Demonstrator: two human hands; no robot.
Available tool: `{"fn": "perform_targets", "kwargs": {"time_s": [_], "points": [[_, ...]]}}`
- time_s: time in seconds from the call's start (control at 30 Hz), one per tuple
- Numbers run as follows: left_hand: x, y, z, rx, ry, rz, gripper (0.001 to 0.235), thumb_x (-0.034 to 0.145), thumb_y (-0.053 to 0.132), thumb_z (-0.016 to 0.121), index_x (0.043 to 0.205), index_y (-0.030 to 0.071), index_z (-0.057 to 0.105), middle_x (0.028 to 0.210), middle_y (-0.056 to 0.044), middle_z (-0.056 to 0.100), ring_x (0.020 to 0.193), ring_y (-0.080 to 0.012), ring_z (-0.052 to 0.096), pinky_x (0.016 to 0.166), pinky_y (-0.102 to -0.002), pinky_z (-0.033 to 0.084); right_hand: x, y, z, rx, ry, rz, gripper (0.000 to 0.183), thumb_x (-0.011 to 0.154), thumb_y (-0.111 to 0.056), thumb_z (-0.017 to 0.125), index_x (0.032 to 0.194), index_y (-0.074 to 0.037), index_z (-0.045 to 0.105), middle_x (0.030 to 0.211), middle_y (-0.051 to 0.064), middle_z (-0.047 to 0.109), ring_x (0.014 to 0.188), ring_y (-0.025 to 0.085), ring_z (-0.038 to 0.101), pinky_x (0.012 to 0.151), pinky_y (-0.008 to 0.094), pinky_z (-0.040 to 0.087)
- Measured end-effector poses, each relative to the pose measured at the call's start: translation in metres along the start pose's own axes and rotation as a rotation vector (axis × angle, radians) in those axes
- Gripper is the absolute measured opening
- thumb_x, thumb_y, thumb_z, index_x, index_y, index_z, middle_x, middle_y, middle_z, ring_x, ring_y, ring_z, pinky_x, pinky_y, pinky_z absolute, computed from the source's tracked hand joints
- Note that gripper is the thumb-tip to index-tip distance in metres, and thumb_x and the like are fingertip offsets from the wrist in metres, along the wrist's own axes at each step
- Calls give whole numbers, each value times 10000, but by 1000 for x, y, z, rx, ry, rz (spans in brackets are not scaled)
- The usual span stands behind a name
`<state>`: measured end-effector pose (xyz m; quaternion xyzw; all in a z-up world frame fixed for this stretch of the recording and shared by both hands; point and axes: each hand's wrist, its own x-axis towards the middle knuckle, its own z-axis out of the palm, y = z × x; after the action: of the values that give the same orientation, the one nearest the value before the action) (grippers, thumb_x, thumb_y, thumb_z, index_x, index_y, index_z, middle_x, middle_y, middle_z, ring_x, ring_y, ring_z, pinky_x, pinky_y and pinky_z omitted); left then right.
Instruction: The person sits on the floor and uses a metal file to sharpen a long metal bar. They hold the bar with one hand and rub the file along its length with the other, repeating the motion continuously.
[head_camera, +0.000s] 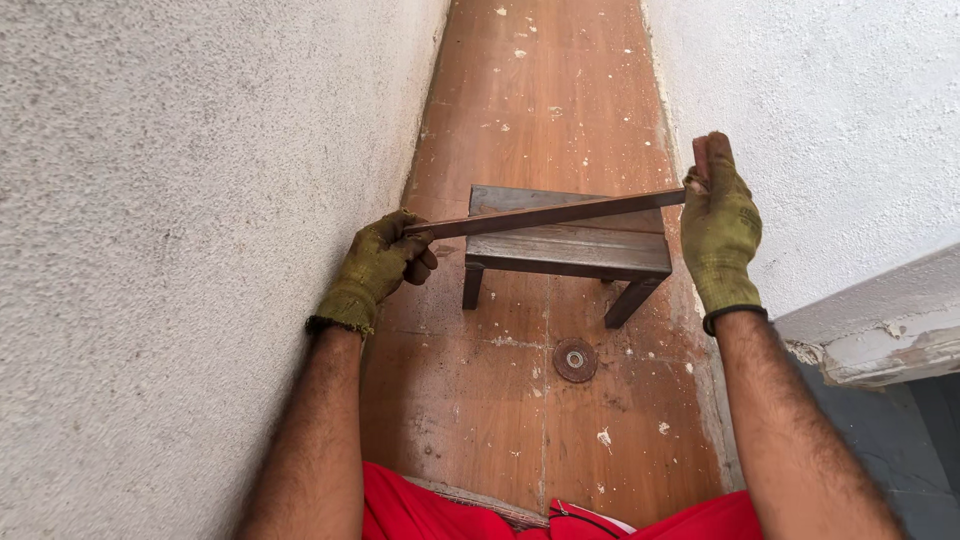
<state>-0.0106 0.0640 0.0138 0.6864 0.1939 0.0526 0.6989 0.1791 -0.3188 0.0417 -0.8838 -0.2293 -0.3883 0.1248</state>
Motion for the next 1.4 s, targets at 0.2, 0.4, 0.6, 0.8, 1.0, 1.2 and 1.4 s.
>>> {"fn": "perform_targets", "kwargs": {"time_s": [0.2, 0.4, 0.6, 0.8, 1.0, 1.2, 1.4], "points": [[-10, 10, 6, 102, 27, 46, 177, 991, 129, 648, 1118, 19, 703, 715, -91, 711, 576, -123, 622, 527, -308, 530, 26, -94, 21, 207, -368, -20, 650, 1043, -76, 491, 1617, -270, 258, 1545, 21, 556, 1375, 227, 567, 1226, 478, 299], [-7, -6, 13, 247, 138, 175, 193, 986, 140, 635, 1124, 32, 717, 723, -74, 716, 590, -121, 636, 543, -300, 544, -24, -324, 36, 520, -487, -88, 522, 1012, -166, 542, 1509, -282, 431, 1529, 56, 522, 1393, 248, 513, 1224, 483, 273], [-17, -2, 5, 137, 52, 98, 180, 972, 129, 651, 1099, 27, 729, 718, -61, 705, 596, -112, 627, 552, -286, 542, 4, -219, 28, 512, -324, -184, 468, 1020, -65, 552, 1481, -140, 524, 1436, 19, 649, 1279, 211, 641, 1180, 444, 421], [-27, 6, 7, 135, 26, 78, 162, 966, 113, 653, 1084, 30, 728, 706, -55, 694, 585, -103, 605, 538, -281, 522, 50, -30, -18, 60, -693, 415, 351, 1149, -309, 454, 1468, -188, 539, 1345, 51, 665, 1238, 230, 618, 1099, 417, 458], [-27, 14, 1, 119, 5, 64, 161, 974, 127, 662, 1085, 32, 731, 692, -53, 683, 571, -103, 575, 516, -277, 489, 55, -39, -26, 696, -681, 178, 430, 1030, -228, 535, 1455, -181, 493, 1327, -4, 702, 1248, 145, 655, 1101, 295, 525], [-28, 16, 29, 118, 78, 19, 145, 969, 200, 661, 1054, 89, 701, 679, -23, 687, 560, -100, 585, 509, -271, 491, 24, -161, 2, 403, -781, -102, 376, 864, -329, 717, 1238, -293, 716, 1186, -58, 725, 1119, 158, 649, 1068, 360, 495], [-15, -19, 49, -107, 112, 160, 147, 977, 198, 710, 1018, 59, 679, 700, -29, 664, 599, -100, 595, 528, -260, 496, 18, -156, 11, 434, -549, -312, 275, 970, -312, 689, 1225, -224, 742, 1140, -13, 745, 1131, 216, 662, 1032, 389, 530]]}}
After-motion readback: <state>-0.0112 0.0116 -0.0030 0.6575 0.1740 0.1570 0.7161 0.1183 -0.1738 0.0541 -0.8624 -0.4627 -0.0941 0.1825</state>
